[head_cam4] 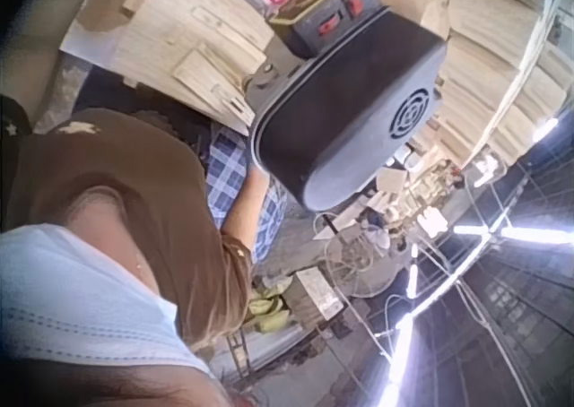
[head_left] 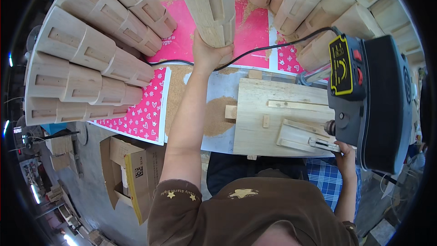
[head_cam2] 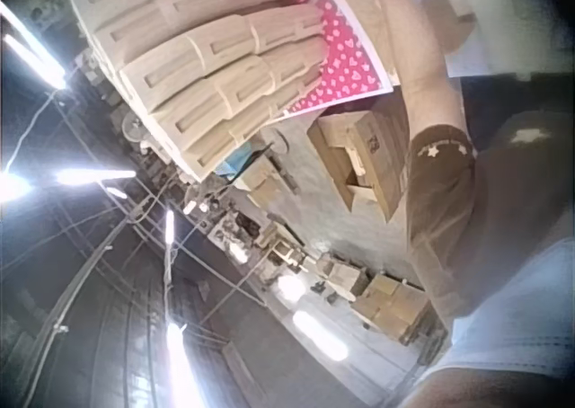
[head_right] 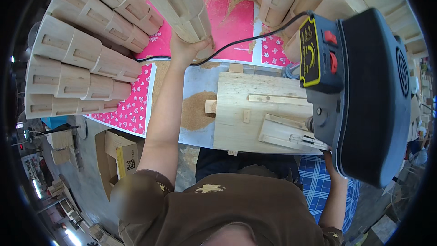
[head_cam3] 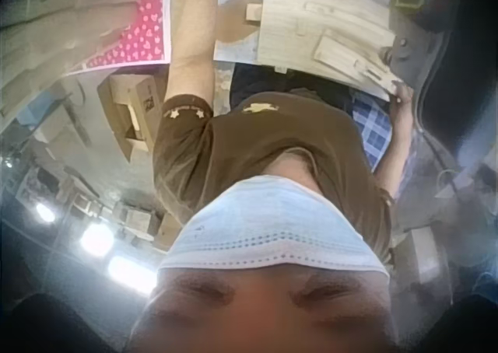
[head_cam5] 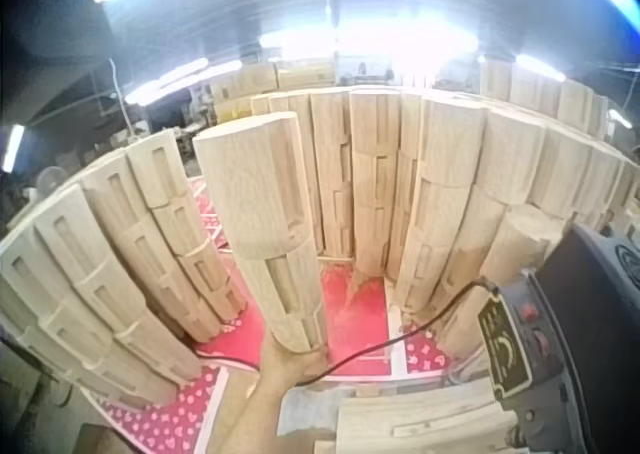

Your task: Drilling a hole into cylindrical wooden blocks using a drill press.

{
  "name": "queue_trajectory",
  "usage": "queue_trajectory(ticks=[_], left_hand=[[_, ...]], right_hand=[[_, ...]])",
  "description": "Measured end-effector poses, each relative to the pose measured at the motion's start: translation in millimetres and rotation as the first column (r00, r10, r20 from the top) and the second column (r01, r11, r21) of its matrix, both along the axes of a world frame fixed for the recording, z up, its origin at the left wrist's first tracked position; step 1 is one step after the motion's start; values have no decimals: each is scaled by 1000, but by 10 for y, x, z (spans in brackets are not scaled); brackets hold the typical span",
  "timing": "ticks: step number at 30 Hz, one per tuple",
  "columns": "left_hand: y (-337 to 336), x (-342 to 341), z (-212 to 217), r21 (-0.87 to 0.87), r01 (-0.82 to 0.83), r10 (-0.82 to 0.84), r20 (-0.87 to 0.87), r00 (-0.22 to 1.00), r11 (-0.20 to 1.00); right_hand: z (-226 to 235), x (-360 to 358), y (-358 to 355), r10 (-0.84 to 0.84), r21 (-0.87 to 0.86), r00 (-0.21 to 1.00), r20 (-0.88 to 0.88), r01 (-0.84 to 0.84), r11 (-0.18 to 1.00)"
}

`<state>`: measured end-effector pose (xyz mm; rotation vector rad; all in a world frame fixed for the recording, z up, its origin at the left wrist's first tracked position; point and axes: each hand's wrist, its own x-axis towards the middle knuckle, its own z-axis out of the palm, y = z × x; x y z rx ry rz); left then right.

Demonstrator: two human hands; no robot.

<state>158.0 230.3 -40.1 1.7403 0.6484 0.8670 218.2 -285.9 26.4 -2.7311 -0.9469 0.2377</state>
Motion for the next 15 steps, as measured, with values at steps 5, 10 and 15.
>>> queue_trajectory(ticks=[5,10,15], left_hand=[[-195,-89,72,33,-44,45,-39,998,998],[-126,-133,27,45,-55,57,-36,998,997],[-59,-68,-96,117,-35,37,-16,999,993]], right_hand=[[112,-15,211,26,117,995,-99,-14,993],[145,21,274,29,204,971,-235,21,979],[111,6,197,25,212,986,-166,11,977]])
